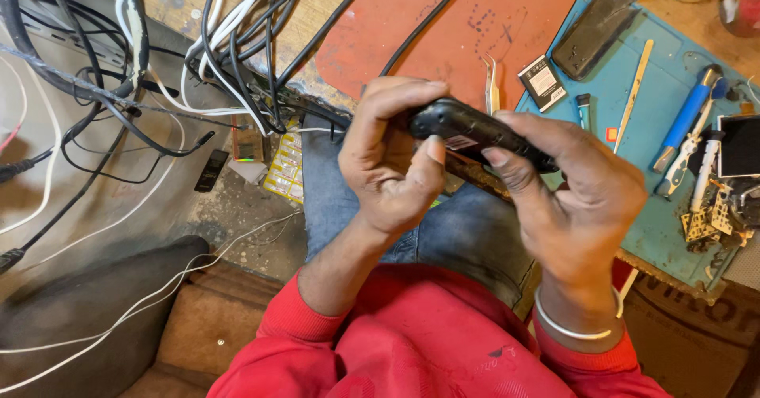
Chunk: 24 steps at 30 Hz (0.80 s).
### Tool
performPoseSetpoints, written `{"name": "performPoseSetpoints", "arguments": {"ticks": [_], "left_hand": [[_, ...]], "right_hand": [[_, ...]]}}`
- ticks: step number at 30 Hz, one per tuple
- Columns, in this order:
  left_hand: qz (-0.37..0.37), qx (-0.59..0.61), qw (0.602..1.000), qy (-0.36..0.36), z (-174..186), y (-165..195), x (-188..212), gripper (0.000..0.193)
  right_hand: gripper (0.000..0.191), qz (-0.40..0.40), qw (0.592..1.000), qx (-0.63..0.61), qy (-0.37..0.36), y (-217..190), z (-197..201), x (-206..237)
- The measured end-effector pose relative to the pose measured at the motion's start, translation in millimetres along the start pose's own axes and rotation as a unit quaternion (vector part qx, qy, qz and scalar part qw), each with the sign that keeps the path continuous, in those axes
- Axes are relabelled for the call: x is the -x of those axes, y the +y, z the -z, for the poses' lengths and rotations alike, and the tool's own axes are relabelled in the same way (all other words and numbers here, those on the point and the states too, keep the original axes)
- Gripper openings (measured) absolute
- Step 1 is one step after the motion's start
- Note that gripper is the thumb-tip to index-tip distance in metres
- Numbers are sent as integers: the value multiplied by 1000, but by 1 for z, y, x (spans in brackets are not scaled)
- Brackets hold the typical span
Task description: The person repairs a small feature phone at a cluttered workbench. They use tweezers and a metal pry tool to work on the internal speaker and board of the opened phone, reposition the battery and board, then fit the keypad and front housing and press the casing closed by hand.
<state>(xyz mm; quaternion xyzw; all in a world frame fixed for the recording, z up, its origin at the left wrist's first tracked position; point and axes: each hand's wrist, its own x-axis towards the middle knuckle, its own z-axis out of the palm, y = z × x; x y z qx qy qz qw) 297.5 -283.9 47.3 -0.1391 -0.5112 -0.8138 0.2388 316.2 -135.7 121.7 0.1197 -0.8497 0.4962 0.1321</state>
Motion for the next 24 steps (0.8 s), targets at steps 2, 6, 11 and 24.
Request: {"name": "performPoseSetpoints", "arguments": {"ticks": [2, 6, 11, 24], "left_hand": [[-53, -66, 995, 50, 1, 1, -7, 21], [-92, -194, 966, 144, 1, 10, -17, 50], [-95, -134, 977, 134, 0, 21, -22, 52], [-97, -73, 985, 126, 2, 25, -22, 50]], "right_hand": [[25, 72, 995, 67, -20, -1, -5, 8], [34, 163, 981, 99, -23, -7, -20, 12], [35, 169, 981, 92, -32, -19, -21, 5], [29, 236, 960, 134, -63, -25, -18, -2]]}}
